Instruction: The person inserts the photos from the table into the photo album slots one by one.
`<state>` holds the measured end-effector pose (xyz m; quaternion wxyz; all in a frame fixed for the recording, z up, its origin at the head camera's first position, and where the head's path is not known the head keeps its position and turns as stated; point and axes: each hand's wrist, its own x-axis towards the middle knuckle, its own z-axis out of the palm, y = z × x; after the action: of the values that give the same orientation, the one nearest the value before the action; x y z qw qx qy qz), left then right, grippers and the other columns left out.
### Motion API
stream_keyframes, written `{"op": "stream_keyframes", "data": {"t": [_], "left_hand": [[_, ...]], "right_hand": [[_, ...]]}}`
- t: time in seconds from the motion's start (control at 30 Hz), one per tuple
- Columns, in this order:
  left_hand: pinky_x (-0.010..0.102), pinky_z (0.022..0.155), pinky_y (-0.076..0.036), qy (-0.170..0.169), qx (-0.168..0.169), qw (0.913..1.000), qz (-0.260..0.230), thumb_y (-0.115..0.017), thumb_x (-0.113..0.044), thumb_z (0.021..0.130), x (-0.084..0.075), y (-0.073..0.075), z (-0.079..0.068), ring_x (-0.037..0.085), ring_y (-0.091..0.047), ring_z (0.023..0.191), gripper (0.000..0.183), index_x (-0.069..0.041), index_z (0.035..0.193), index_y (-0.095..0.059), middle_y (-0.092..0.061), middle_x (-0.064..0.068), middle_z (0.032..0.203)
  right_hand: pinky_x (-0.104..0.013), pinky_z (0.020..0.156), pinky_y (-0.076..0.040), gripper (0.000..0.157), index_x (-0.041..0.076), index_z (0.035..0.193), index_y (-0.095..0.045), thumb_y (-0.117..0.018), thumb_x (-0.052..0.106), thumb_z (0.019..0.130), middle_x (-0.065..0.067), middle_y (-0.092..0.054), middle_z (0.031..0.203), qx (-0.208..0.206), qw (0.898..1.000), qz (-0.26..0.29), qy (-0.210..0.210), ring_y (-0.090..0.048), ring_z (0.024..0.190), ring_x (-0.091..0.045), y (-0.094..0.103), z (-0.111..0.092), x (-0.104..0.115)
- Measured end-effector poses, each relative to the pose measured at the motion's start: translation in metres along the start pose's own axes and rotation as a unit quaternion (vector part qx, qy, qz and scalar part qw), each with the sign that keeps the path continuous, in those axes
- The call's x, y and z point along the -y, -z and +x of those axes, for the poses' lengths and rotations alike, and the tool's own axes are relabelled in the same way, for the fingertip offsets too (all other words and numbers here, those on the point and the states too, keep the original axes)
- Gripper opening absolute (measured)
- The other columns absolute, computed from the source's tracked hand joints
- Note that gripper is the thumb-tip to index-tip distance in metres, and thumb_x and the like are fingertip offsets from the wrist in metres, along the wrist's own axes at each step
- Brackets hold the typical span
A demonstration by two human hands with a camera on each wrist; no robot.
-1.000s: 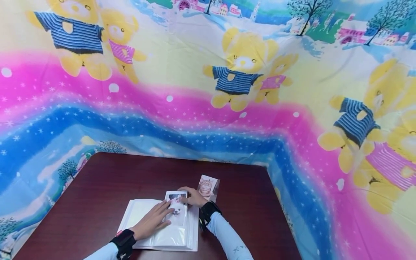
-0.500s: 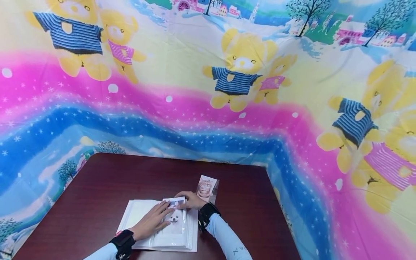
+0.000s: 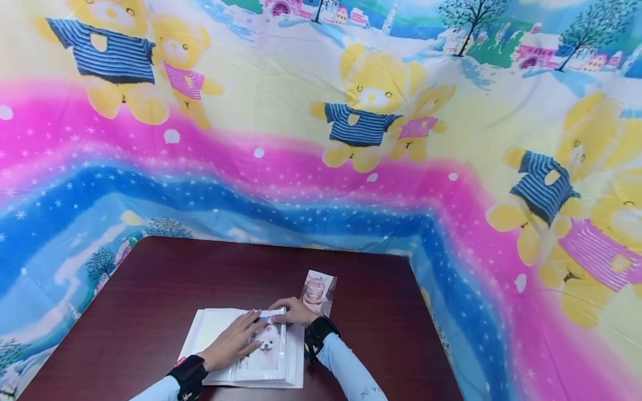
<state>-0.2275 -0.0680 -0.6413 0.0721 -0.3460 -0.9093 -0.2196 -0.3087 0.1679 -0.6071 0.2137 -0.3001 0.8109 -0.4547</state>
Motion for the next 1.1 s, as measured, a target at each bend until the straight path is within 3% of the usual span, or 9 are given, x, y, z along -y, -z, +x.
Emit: {"op": "stream_keyframes", "data": {"t": [0.1,0.2,0.3,0.4,0.5,0.67,0.77,0.93,1.1], "left_hand": [[0.058,0.108,-0.033,0.023,-0.018,0.9986,-0.043,-0.06,-0.032,0.1,-0.003,0.003,0.003,0.044,-0.04,0.135,0.053,-0.001,0.141,-0.05,-0.041,0.028,0.147],[0.059,0.107,-0.034,0.07,-0.026,0.9918,-0.104,-0.056,-0.036,0.101,-0.007,0.01,0.008,0.043,-0.041,0.134,0.057,-0.001,0.145,-0.045,-0.041,0.027,0.147],[0.059,0.106,-0.035,0.119,-0.041,0.9778,-0.168,-0.049,-0.038,0.104,-0.012,0.019,0.013,0.042,-0.043,0.132,0.057,0.001,0.146,-0.043,-0.045,0.025,0.145],[0.055,0.102,-0.041,0.165,-0.068,0.9594,-0.219,-0.043,-0.037,0.106,-0.016,0.032,0.016,0.038,-0.051,0.126,0.054,0.001,0.144,-0.045,-0.052,0.021,0.139],[0.052,0.096,-0.047,0.209,-0.11,0.9424,-0.237,-0.04,-0.038,0.107,-0.015,0.046,0.018,0.035,-0.058,0.118,0.051,-0.002,0.141,-0.05,-0.058,0.018,0.134],[0.048,0.088,-0.052,0.255,-0.171,0.9238,-0.229,-0.051,-0.036,0.103,-0.002,0.069,0.016,0.03,-0.067,0.103,0.042,-0.004,0.128,-0.063,-0.07,0.013,0.115],[0.048,0.083,-0.053,0.27,-0.18,0.9254,-0.196,-0.061,-0.025,0.098,0.007,0.079,0.01,0.028,-0.069,0.094,0.033,-0.002,0.121,-0.067,-0.072,0.012,0.104],[0.048,0.076,-0.054,0.286,-0.172,0.9315,-0.145,-0.064,-0.003,0.088,0.023,0.085,-0.006,0.031,-0.069,0.086,0.028,0.006,0.114,-0.067,-0.072,0.017,0.096],[0.051,0.075,-0.053,0.296,-0.167,0.9325,-0.123,-0.064,0.002,0.084,0.036,0.081,-0.02,0.037,-0.067,0.085,0.029,0.012,0.112,-0.065,-0.068,0.022,0.094]], "right_hand": [[-0.029,0.073,-0.051,0.042,-0.002,0.141,-0.047,-0.054,0.017,0.104,-0.022,-0.056,0.131,-0.041,0.997,0.064,-0.033,-0.06,0.1,-0.021,-0.008,-0.005,0.005],[-0.031,0.065,-0.052,0.048,-0.001,0.146,-0.036,-0.044,0.026,0.107,-0.02,-0.057,0.123,-0.099,0.982,0.149,-0.065,-0.06,0.088,-0.017,-0.02,-0.011,0.013],[-0.034,0.073,-0.056,0.05,-0.003,0.143,-0.037,-0.036,0.034,0.109,-0.019,-0.061,0.114,-0.13,0.965,0.221,-0.063,-0.063,0.089,-0.021,-0.033,-0.015,0.025],[-0.044,0.091,-0.053,0.053,-0.003,0.143,-0.04,-0.027,0.036,0.11,-0.024,-0.061,0.123,-0.113,0.962,0.246,-0.031,-0.062,0.109,-0.034,-0.046,-0.015,0.04],[-0.051,0.103,-0.043,0.054,-0.002,0.145,-0.042,-0.02,0.034,0.111,-0.025,-0.056,0.135,-0.084,0.978,0.192,0.013,-0.051,0.127,-0.04,-0.06,-0.012,0.051],[-0.037,0.11,-0.037,0.051,0.0,0.144,-0.046,-0.021,0.029,0.111,-0.016,-0.052,0.143,-0.049,0.996,0.004,0.068,-0.046,0.134,-0.026,-0.084,-0.006,0.056],[-0.033,0.109,-0.038,0.047,-0.001,0.143,-0.048,-0.026,0.026,0.11,-0.014,-0.053,0.143,-0.032,0.992,-0.087,0.089,-0.047,0.133,-0.021,-0.095,-0.005,0.054],[-0.047,0.113,-0.031,0.049,0.002,0.144,-0.049,-0.027,0.029,0.11,-0.009,-0.052,0.145,-0.001,0.978,-0.186,0.091,-0.042,0.137,-0.027,-0.108,-0.011,0.051],[-0.052,0.114,-0.025,0.051,0.005,0.143,-0.052,-0.025,0.033,0.11,-0.005,-0.047,0.149,0.02,0.972,-0.22,0.086,-0.036,0.142,-0.027,-0.114,-0.015,0.047]]}}
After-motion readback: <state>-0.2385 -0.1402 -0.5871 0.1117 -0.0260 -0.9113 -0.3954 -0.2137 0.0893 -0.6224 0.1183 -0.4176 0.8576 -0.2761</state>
